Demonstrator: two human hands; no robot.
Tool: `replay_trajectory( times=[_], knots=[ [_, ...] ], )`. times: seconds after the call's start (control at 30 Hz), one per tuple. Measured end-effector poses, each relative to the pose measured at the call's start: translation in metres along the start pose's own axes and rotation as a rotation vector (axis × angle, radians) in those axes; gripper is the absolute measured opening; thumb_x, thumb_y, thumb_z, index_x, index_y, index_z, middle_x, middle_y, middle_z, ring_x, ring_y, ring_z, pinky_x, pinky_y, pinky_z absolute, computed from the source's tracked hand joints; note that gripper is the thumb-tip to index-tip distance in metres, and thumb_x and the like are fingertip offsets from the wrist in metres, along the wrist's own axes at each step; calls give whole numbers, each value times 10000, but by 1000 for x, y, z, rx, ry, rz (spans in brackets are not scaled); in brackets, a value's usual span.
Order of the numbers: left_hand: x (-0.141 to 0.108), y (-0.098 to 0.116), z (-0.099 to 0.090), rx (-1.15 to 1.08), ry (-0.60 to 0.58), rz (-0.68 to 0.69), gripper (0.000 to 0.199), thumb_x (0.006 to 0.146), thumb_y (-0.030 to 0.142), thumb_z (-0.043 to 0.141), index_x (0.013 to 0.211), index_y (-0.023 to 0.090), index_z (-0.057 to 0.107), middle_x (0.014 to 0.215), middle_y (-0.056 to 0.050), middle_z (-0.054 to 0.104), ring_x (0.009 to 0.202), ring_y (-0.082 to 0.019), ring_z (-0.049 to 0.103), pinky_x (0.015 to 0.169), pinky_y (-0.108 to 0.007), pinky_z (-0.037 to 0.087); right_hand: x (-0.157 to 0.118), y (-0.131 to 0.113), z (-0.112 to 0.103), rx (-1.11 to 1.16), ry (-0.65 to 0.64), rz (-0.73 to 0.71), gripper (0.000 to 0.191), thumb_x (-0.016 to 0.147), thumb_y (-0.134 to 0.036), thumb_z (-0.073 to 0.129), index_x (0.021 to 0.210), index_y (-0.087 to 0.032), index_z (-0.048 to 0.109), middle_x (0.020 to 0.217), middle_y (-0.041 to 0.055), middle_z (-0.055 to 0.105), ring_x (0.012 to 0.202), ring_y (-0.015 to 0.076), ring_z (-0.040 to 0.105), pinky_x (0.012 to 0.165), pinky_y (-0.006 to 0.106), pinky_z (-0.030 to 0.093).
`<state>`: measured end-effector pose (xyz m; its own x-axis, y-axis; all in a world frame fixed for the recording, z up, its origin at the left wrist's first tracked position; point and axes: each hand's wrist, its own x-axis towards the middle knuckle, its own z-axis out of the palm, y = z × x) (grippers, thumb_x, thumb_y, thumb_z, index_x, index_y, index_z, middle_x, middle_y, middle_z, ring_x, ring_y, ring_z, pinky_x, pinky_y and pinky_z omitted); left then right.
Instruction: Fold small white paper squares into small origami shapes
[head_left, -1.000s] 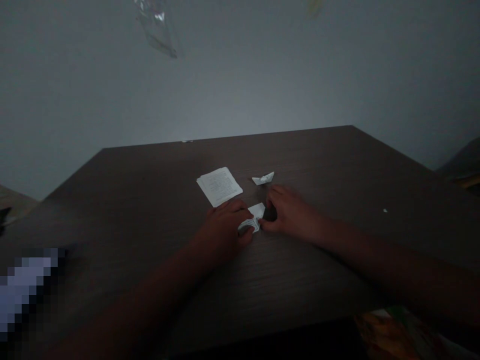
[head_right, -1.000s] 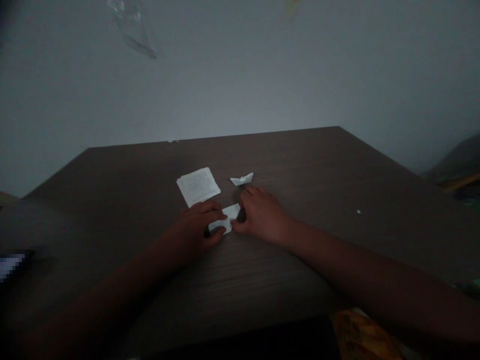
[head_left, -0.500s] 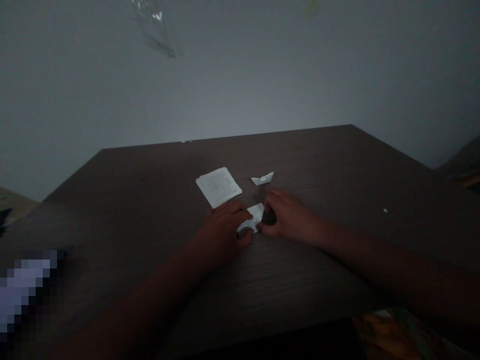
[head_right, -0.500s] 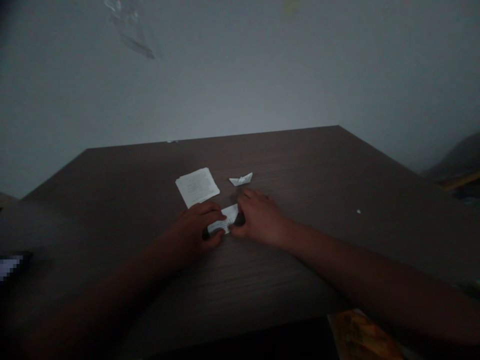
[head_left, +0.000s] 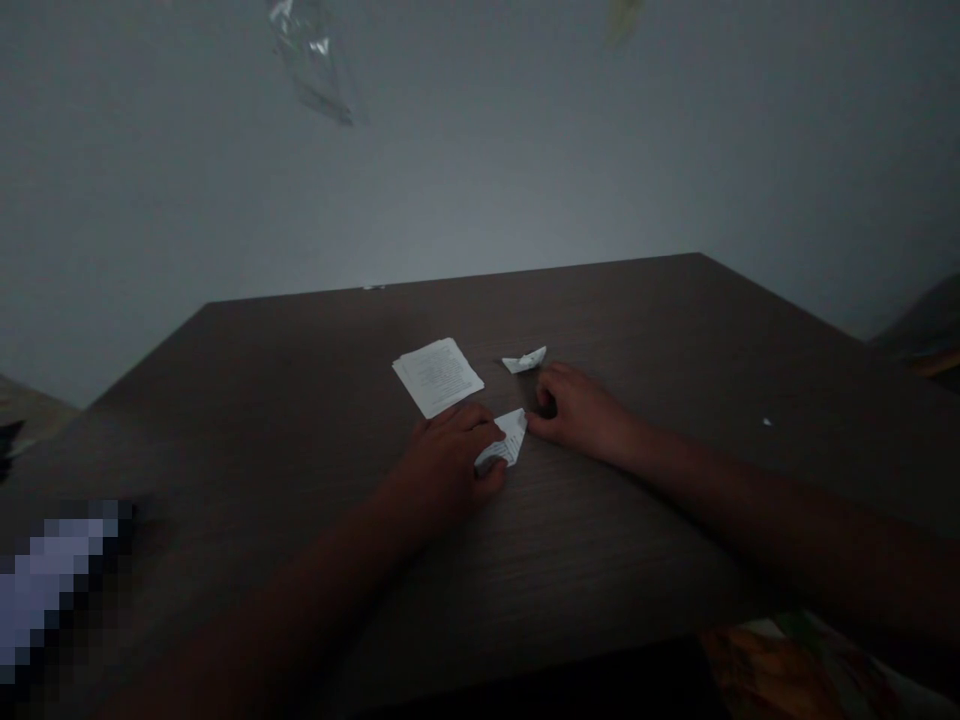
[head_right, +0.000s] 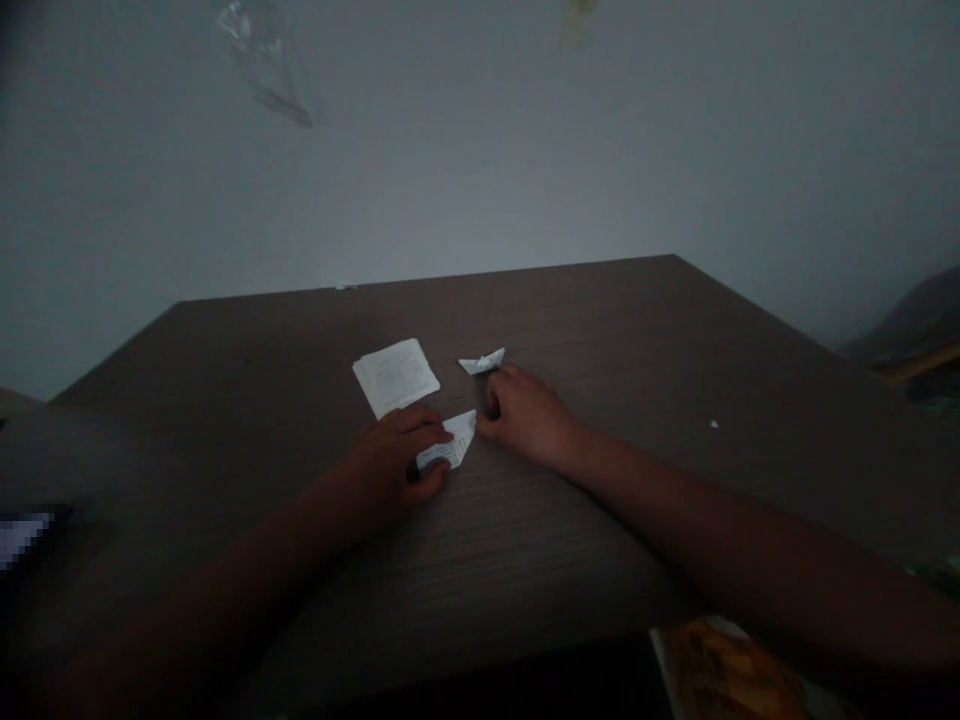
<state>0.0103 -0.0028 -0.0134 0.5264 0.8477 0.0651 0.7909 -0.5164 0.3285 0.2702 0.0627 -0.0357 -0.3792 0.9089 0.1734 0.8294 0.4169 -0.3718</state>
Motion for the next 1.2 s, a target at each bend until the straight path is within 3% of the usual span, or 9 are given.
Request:
replay_trajectory(
  times=[0.2,0.43,0.53,0.63,0.8,1.2],
  knots=[
    [0,-1,2,-11,-5,-11,345,1054,195,810,1384,273,874,1542,-116,843,1456,-410,790,1211,-599,654,-1,0,-1,61,7,14,261,991,-278,896,936,-275,640,1139,91,787,1031,318,749,874,434,575],
    [0,-24,-3,-91,-36,79,342,1063,171,826,1371,304,891,1554,-92,871,1501,-371,790,1378,-659,546,-15,-9,-9,198,-39,-319,158,1041,-213,860,1125,-263,736,1271,106,815,1284,346,746,1136,510,591],
    [3,-35,-5,-174,-71,189,314,1094,149,774,1336,303,900,1541,-84,883,1433,-319,838,1347,-570,603,-20,-16,-6,216,-111,-391,117,1056,-205,862,1098,-250,763,1168,87,820,1214,326,766,1134,507,592],
    [4,-40,-2,-279,-60,274,308,1104,132,744,1341,278,875,1547,-86,876,1429,-292,840,1319,-501,641,-23,-22,-3,222,-127,-351,182,1007,-208,921,1077,-246,757,1120,68,815,1176,318,775,1082,479,595],
    [4,-41,4,-348,22,211,403,1049,134,807,1433,252,774,1567,-123,841,1452,-320,815,1308,-512,659,-24,-33,-1,184,-108,-220,280,963,-275,986,1081,-248,733,1181,91,816,1173,330,762,1046,475,574],
    [2,-38,4,-288,1,219,302,1068,124,795,1359,204,794,1503,-127,824,1416,-308,814,1281,-504,668,-14,-27,1,144,-99,-44,283,949,-289,941,997,-268,663,1098,75,786,1075,317,720,950,442,526]
  ],
)
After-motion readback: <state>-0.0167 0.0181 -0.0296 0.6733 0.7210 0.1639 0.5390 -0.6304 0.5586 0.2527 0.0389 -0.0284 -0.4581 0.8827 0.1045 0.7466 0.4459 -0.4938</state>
